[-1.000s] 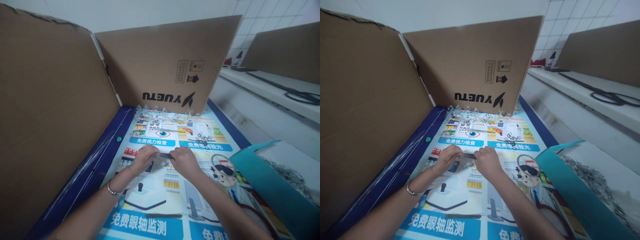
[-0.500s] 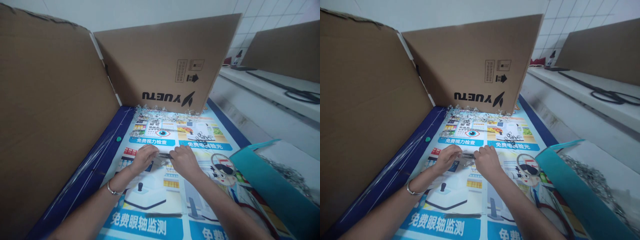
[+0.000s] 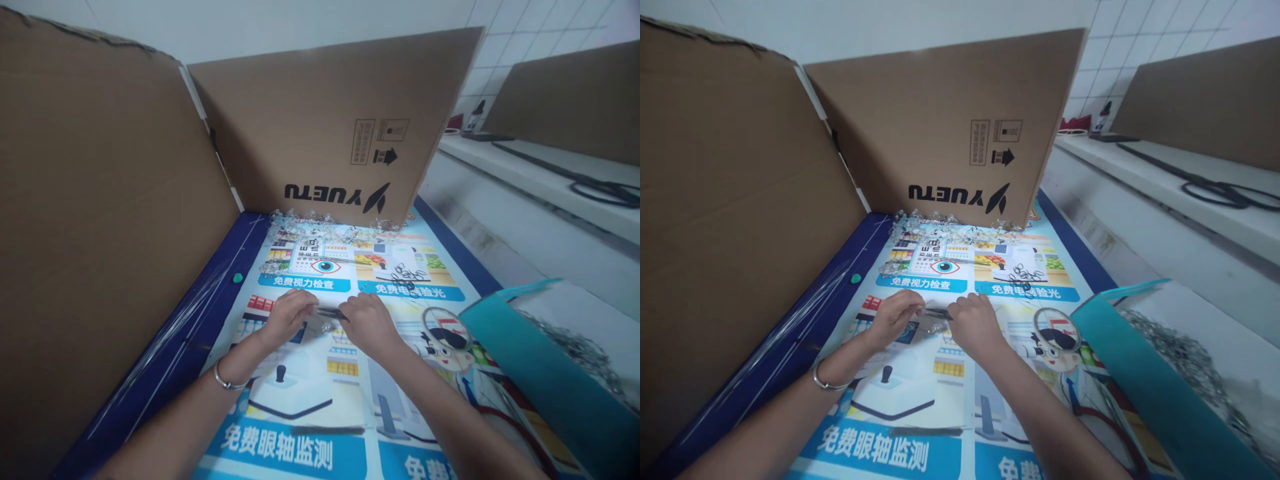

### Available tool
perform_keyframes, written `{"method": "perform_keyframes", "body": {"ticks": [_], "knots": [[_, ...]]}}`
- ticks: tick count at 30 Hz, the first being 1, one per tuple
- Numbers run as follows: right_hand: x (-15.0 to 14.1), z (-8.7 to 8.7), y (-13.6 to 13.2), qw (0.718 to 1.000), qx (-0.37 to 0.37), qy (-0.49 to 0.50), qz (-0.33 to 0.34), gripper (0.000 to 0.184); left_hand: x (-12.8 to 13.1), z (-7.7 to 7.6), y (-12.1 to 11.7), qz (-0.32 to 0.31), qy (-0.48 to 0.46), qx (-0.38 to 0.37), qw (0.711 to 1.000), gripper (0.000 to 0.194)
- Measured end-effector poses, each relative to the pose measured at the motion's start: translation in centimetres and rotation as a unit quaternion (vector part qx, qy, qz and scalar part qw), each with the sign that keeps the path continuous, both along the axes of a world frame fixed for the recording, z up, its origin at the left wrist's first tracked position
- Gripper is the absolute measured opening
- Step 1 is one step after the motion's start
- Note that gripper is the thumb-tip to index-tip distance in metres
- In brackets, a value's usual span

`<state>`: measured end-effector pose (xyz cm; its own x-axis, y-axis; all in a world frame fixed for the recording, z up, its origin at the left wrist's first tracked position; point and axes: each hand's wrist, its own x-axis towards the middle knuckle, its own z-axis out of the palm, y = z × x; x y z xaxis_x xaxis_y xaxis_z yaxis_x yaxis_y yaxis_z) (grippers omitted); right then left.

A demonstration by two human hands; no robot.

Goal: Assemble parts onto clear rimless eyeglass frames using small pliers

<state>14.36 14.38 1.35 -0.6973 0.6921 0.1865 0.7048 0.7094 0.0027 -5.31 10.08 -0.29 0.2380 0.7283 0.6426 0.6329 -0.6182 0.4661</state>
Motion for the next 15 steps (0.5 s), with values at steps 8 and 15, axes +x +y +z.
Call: {"method": "perform_keyframes", "body": {"ticks": [8,15], "knots": [[0.00,0.44,0.11,0.998,-0.055,-0.003,0.001,0.012,-0.01,0.43,-0.17,-0.018,-0.003,-0.016,1.000,0.018],[0.13,0.28,0.42,0.997,-0.070,0.006,0.007,0.016,0.06,0.51,-0.17,-0.046,-0.061,-0.056,0.995,0.015]]}}
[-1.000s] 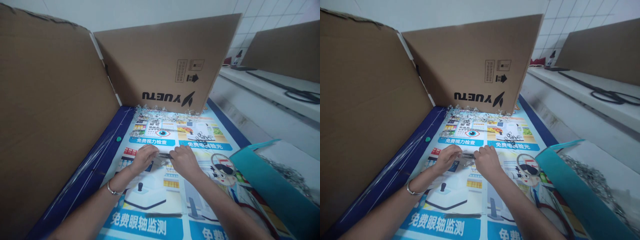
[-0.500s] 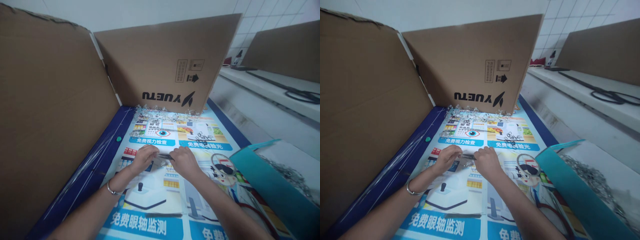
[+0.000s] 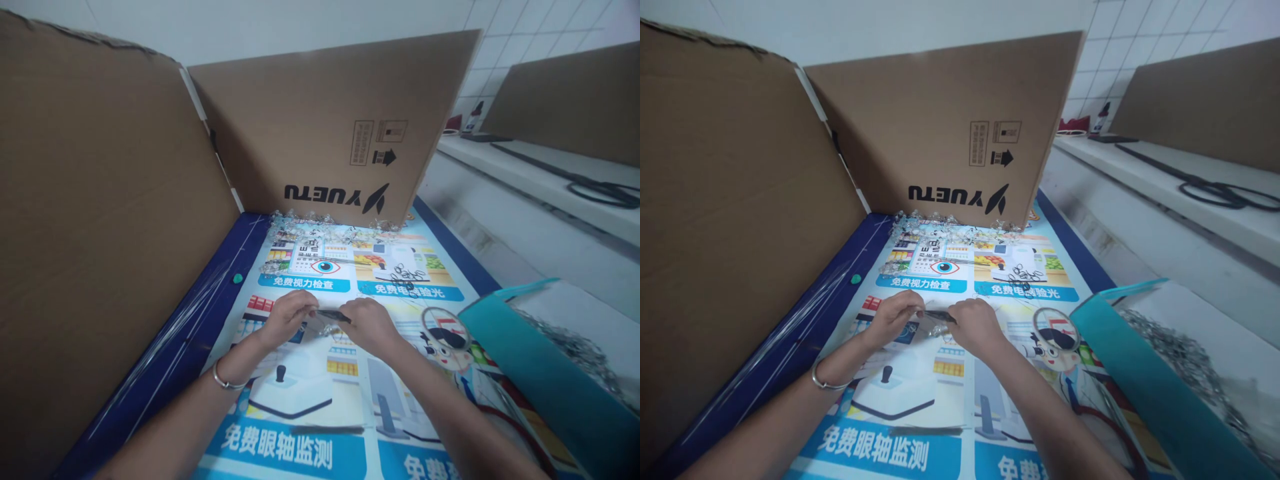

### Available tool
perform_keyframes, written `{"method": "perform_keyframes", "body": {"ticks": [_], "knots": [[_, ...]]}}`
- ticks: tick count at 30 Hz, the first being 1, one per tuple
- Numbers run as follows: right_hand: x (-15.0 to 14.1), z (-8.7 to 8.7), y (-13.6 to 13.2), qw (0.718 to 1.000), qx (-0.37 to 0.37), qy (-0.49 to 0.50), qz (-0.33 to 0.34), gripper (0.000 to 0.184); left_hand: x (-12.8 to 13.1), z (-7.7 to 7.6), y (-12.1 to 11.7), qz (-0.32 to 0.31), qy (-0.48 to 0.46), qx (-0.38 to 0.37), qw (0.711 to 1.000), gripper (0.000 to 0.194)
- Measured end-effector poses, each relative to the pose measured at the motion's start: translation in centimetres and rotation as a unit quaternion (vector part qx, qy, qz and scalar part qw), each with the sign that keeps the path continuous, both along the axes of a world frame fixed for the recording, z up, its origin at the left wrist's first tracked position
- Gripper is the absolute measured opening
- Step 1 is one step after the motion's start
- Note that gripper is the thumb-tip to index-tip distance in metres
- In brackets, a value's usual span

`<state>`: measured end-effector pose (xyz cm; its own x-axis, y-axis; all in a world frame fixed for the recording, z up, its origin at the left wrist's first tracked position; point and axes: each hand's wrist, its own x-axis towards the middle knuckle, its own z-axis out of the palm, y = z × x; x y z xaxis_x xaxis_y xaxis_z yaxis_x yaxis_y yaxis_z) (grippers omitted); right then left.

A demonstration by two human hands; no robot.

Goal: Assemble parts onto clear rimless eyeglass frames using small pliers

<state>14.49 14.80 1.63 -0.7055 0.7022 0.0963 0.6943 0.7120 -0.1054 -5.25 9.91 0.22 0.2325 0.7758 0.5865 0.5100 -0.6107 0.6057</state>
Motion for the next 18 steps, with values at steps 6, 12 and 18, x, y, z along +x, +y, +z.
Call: {"method": "perform_keyframes", "body": {"ticks": [6,12,18], "knots": [[0.18,-0.11,0.53,0.998,-0.047,0.042,0.021,0.029,0.19,0.37,0.11,-0.004,-0.078,-0.044,0.996,0.017],[0.21,0.06,0.69,0.993,-0.089,0.061,0.053,0.030,0.15,0.47,0.16,-0.007,-0.089,-0.045,0.995,0.015],[0.14,-0.35,0.70,0.992,-0.107,0.056,0.044,0.028,0.19,0.34,0.12,-0.015,-0.072,-0.044,0.996,0.013]]}}
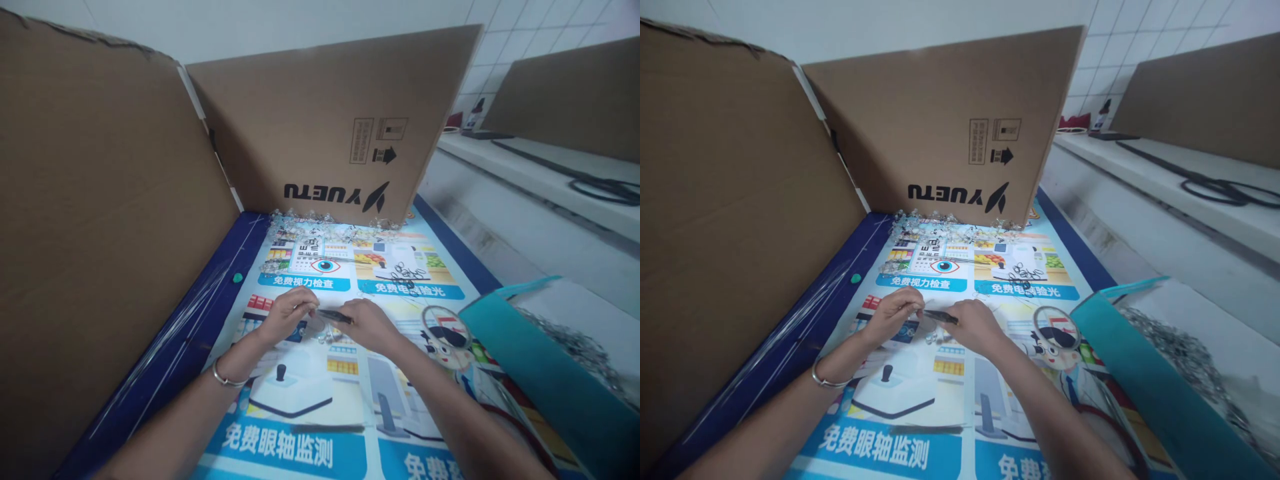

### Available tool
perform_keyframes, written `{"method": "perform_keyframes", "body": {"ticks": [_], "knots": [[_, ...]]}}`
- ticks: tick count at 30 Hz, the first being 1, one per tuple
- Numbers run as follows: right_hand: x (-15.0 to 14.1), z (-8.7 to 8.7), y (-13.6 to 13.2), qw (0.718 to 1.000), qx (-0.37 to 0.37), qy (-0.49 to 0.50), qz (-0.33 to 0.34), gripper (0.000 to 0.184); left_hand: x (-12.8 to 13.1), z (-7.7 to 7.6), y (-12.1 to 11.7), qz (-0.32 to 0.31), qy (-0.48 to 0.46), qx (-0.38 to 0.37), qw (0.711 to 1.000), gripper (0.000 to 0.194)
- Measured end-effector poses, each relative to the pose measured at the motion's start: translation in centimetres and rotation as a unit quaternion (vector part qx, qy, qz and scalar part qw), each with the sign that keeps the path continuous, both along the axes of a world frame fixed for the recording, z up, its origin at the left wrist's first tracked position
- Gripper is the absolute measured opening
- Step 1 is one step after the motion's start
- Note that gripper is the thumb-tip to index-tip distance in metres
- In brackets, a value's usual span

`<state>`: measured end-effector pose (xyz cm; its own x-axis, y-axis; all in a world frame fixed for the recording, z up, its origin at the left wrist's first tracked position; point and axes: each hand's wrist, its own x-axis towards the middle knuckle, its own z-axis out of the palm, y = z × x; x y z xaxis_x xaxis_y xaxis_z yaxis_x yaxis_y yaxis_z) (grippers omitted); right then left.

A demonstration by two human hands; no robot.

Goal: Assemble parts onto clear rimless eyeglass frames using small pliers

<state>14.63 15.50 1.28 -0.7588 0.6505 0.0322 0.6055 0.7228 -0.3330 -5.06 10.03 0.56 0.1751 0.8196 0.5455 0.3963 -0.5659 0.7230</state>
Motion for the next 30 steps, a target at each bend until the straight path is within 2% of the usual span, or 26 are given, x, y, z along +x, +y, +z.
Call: {"method": "perform_keyframes", "body": {"ticks": [15,24,30], "knots": [[0.00,0.02,-0.21,0.999,-0.007,-0.034,-0.029,0.026,-0.05,-0.06,-0.06,-0.017,0.016,-0.003,1.000,0.013],[0.01,0.22,-0.22,0.998,-0.048,-0.016,-0.045,0.029,-0.06,-0.07,-0.05,-0.016,0.016,-0.004,1.000,0.013],[0.14,-0.02,0.14,0.994,-0.106,0.020,-0.030,0.034,0.07,0.03,-0.07,-0.007,0.003,-0.012,1.000,0.014]]}}
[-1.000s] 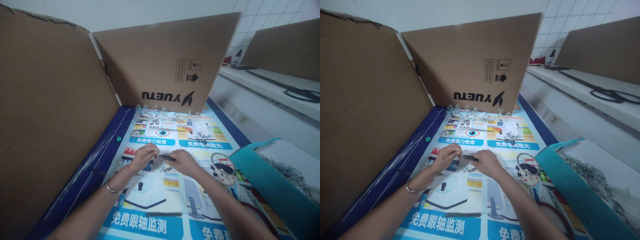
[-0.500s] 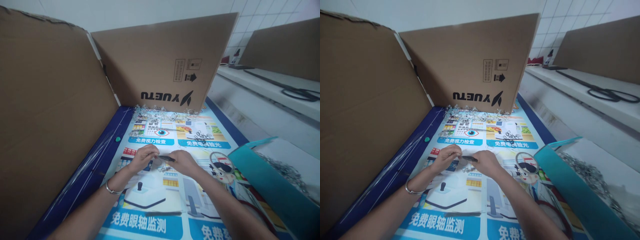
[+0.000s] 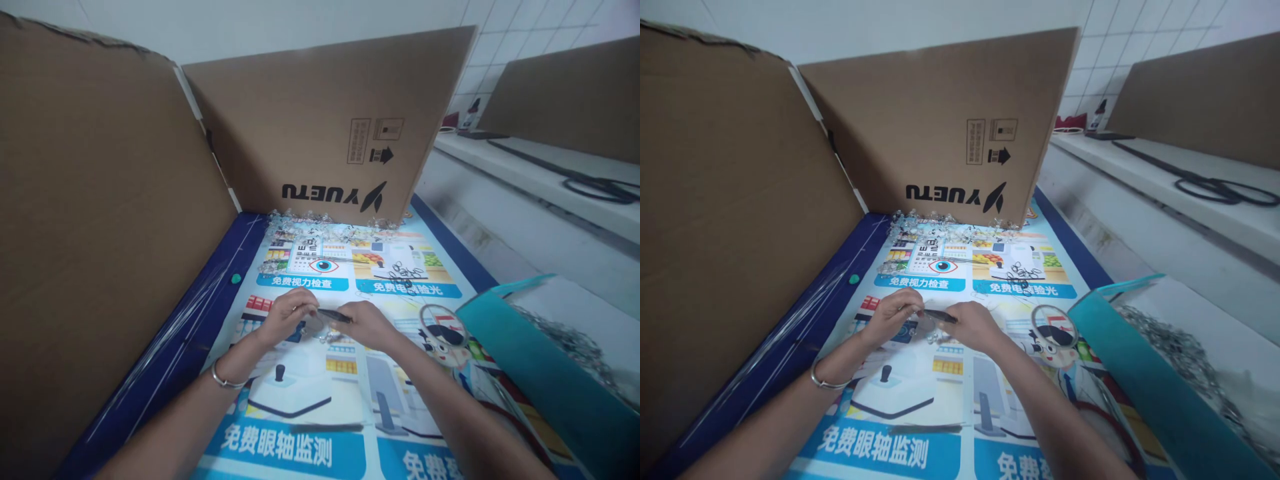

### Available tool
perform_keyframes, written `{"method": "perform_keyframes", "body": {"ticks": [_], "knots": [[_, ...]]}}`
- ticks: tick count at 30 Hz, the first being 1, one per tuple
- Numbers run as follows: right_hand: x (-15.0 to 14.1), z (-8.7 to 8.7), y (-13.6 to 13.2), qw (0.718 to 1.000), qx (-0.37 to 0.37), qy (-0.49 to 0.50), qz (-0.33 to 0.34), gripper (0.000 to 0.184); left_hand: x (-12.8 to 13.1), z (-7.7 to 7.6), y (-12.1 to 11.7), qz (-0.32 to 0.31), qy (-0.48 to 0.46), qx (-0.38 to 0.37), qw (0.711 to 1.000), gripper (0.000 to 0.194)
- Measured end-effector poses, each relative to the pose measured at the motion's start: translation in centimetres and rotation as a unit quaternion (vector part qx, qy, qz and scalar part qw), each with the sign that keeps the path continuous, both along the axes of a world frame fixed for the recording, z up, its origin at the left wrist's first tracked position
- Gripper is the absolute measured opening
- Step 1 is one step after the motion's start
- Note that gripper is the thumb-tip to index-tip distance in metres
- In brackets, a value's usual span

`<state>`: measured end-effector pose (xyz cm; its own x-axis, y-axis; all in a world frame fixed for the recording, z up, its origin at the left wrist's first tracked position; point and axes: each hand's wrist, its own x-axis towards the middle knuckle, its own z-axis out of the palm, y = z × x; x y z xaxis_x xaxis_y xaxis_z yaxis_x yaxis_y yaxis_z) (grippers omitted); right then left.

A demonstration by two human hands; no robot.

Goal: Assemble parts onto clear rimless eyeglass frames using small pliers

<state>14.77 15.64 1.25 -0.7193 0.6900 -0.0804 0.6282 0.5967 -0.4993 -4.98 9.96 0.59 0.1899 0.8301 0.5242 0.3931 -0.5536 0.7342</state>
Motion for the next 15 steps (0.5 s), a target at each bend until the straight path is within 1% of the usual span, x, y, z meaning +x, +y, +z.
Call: {"method": "perform_keyframes", "body": {"ticks": [6,15], "knots": [[0.16,-0.49,0.24,0.999,-0.035,0.023,0.016,0.034,0.11,-0.05,0.03,0.001,-0.010,0.005,1.000,0.014],[0.01,0.20,-0.12,1.000,-0.009,-0.018,0.012,0.033,0.08,0.00,0.00,0.001,-0.011,-0.009,1.000,0.014]]}}
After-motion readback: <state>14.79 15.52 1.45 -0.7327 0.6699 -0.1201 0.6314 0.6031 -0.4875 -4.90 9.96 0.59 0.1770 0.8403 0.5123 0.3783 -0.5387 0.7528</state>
